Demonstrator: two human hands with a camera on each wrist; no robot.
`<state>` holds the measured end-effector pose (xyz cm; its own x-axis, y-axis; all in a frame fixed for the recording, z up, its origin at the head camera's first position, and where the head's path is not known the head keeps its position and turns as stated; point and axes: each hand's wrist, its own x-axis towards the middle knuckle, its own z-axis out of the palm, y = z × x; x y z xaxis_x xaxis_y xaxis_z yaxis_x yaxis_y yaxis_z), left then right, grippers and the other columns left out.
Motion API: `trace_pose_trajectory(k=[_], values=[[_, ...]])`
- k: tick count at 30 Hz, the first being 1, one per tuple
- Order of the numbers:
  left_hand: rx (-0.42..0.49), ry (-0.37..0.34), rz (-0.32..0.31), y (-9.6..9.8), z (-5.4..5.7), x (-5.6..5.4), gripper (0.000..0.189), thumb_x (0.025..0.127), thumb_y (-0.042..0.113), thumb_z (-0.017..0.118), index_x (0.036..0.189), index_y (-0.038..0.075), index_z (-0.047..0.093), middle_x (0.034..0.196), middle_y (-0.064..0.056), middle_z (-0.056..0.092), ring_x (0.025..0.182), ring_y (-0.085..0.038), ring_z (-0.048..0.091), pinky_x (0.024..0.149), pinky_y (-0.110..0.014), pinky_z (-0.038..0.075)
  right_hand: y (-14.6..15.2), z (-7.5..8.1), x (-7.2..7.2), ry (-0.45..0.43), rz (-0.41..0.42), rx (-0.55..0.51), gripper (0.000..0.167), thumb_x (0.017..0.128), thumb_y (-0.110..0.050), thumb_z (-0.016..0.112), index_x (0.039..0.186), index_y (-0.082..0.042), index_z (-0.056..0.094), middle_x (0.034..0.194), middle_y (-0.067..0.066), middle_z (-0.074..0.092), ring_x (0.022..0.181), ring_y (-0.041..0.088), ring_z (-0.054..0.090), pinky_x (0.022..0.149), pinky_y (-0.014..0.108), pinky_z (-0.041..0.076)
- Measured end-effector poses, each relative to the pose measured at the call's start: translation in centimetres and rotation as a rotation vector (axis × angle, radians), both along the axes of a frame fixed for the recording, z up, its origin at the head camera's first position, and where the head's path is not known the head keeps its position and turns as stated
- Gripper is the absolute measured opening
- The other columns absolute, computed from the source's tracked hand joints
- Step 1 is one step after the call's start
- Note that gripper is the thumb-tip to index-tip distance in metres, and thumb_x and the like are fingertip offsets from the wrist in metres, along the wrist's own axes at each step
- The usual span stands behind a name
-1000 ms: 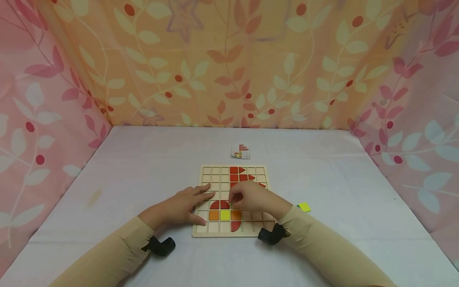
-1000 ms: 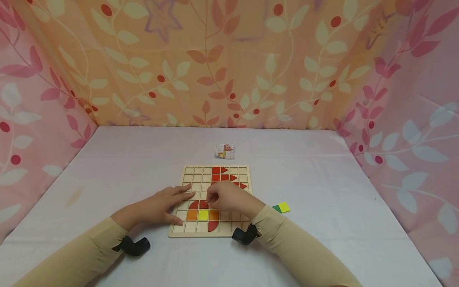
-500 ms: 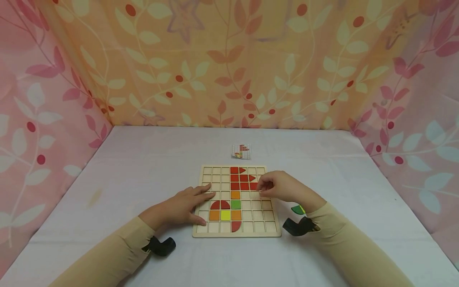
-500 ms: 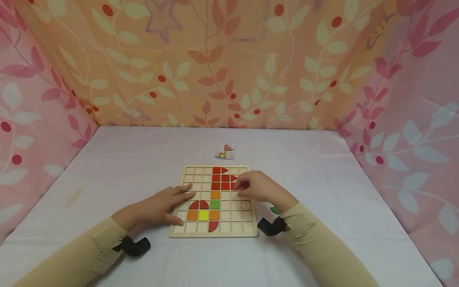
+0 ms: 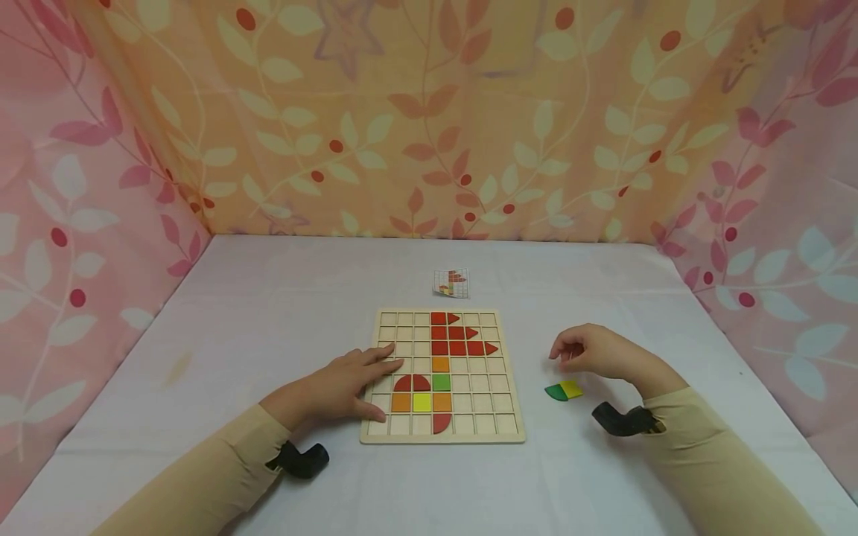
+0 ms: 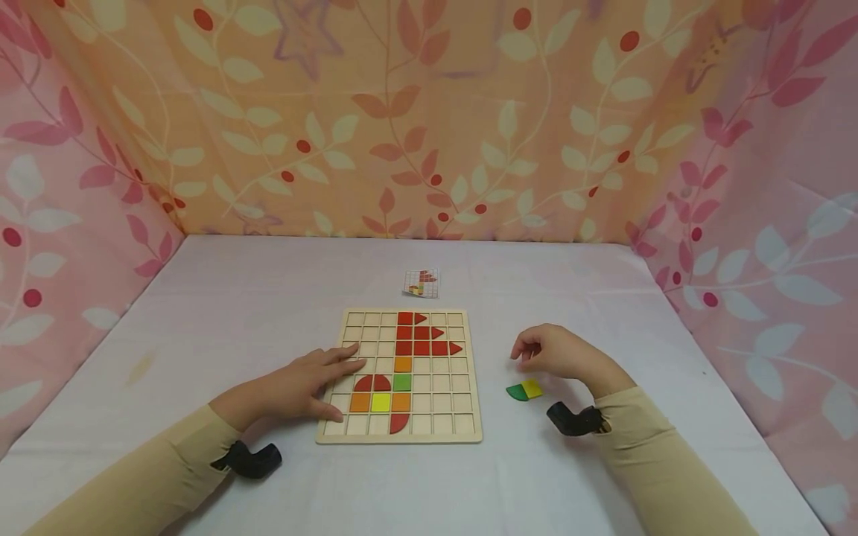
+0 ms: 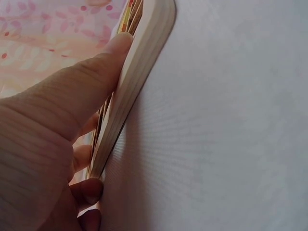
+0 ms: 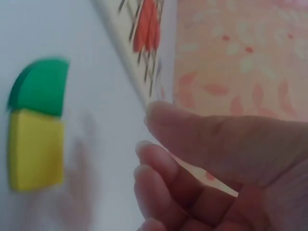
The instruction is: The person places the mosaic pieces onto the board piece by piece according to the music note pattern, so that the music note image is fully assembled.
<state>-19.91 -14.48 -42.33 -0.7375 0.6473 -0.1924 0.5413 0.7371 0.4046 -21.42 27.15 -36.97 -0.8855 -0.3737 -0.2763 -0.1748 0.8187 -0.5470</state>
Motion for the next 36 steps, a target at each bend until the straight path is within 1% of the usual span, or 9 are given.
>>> trace_pose_trajectory(k=[3, 7, 14, 20, 25, 29, 33, 36], values=[[-0.008, 0.002, 0.003, 0.0, -0.1, 0.0, 0.088, 0.070, 0.065, 0.061, 0.144, 0.032, 0.027, 0.153, 0.006, 0.012, 0.134, -0.026, 0.021, 0.103, -0.048, 0.023, 1.1, -0.6, 0.0, -0.049, -0.025, 0.009, 0.009, 0.079, -0.009, 0.069, 0.087, -0.010, 0.066, 0.072, 0.002, 0.054, 0.072, 0.019, 0.047, 0.063, 0.032, 0.040], [-0.012, 0.000, 0.007, 0.0, -0.1, -0.1, 0.088, 0.069, 0.066, 0.060, 0.144, 0.034, 0.026, 0.153, 0.008, 0.012, 0.133, -0.025, 0.022, 0.103, -0.047, 0.023, 1.9, -1.2, 0.3, -0.103, -0.028, 0.002, 0.011, 0.077, -0.007, 0.069, 0.087, -0.011, 0.065, 0.072, 0.002, 0.053, 0.073, 0.019, 0.047, 0.064, 0.033, 0.040], [-0.013, -0.021, 0.021, 0.1, 0.1, 0.0, 0.089, 0.068, 0.067, 0.061, 0.144, 0.035, 0.026, 0.153, 0.009, 0.012, 0.132, -0.023, 0.023, 0.102, -0.046, 0.025, 2.5, -2.2, 0.7, -0.113, 0.036, -0.006, 0.018, 0.072, -0.004, 0.073, 0.084, -0.012, 0.063, 0.071, 0.001, 0.053, 0.072, 0.018, 0.047, 0.063, 0.030, 0.039], [-0.017, -0.020, 0.021, 0.1, 0.1, 0.0, 0.088, 0.069, 0.066, 0.061, 0.144, 0.035, 0.026, 0.153, 0.009, 0.012, 0.133, -0.024, 0.022, 0.102, -0.047, 0.024, 2.6, -2.7, 0.8, -0.074, 0.076, 0.010, 0.021, 0.070, -0.003, 0.074, 0.082, -0.014, 0.060, 0.073, 0.001, 0.051, 0.073, 0.018, 0.045, 0.064, 0.030, 0.037], [-0.012, -0.024, 0.020, 0.1, 0.1, 0.0, 0.088, 0.069, 0.064, 0.062, 0.144, 0.033, 0.027, 0.153, 0.008, 0.012, 0.133, -0.025, 0.022, 0.102, -0.047, 0.024, 2.5, -2.6, 0.8, -0.051, 0.102, 0.013, 0.023, 0.068, -0.002, 0.074, 0.079, -0.013, 0.058, 0.073, 0.001, 0.051, 0.073, 0.018, 0.045, 0.064, 0.029, 0.037], [-0.013, -0.028, 0.023, 0.1, 0.1, 0.0, 0.088, 0.069, 0.065, 0.062, 0.144, 0.033, 0.027, 0.153, 0.008, 0.012, 0.133, -0.025, 0.021, 0.102, -0.048, 0.024, 2.5, -2.4, 0.8, -0.049, 0.114, 0.014, 0.024, 0.067, -0.002, 0.074, 0.077, -0.011, 0.055, 0.069, -0.001, 0.050, 0.070, 0.017, 0.046, 0.061, 0.028, 0.037], [-0.017, -0.025, 0.021, 0.1, 0.1, 0.0, 0.089, 0.069, 0.065, 0.062, 0.144, 0.034, 0.026, 0.153, 0.008, 0.011, 0.133, -0.025, 0.022, 0.102, -0.048, 0.024, 2.3, -2.0, 0.8, -0.065, 0.123, 0.022, 0.022, 0.067, -0.002, 0.074, 0.073, -0.011, 0.055, 0.065, -0.002, 0.048, 0.066, 0.016, 0.046, 0.058, 0.027, 0.036], [-0.017, -0.023, 0.012, 0.0, 0.1, 0.0, 0.088, 0.070, 0.065, 0.062, 0.144, 0.033, 0.026, 0.153, 0.007, 0.011, 0.132, -0.025, 0.022, 0.102, -0.047, 0.024, 1.9, -1.4, 0.7, -0.089, 0.109, 0.032, 0.019, 0.069, -0.004, 0.074, 0.072, -0.011, 0.056, 0.064, -0.002, 0.048, 0.066, 0.017, 0.046, 0.058, 0.028, 0.036]])
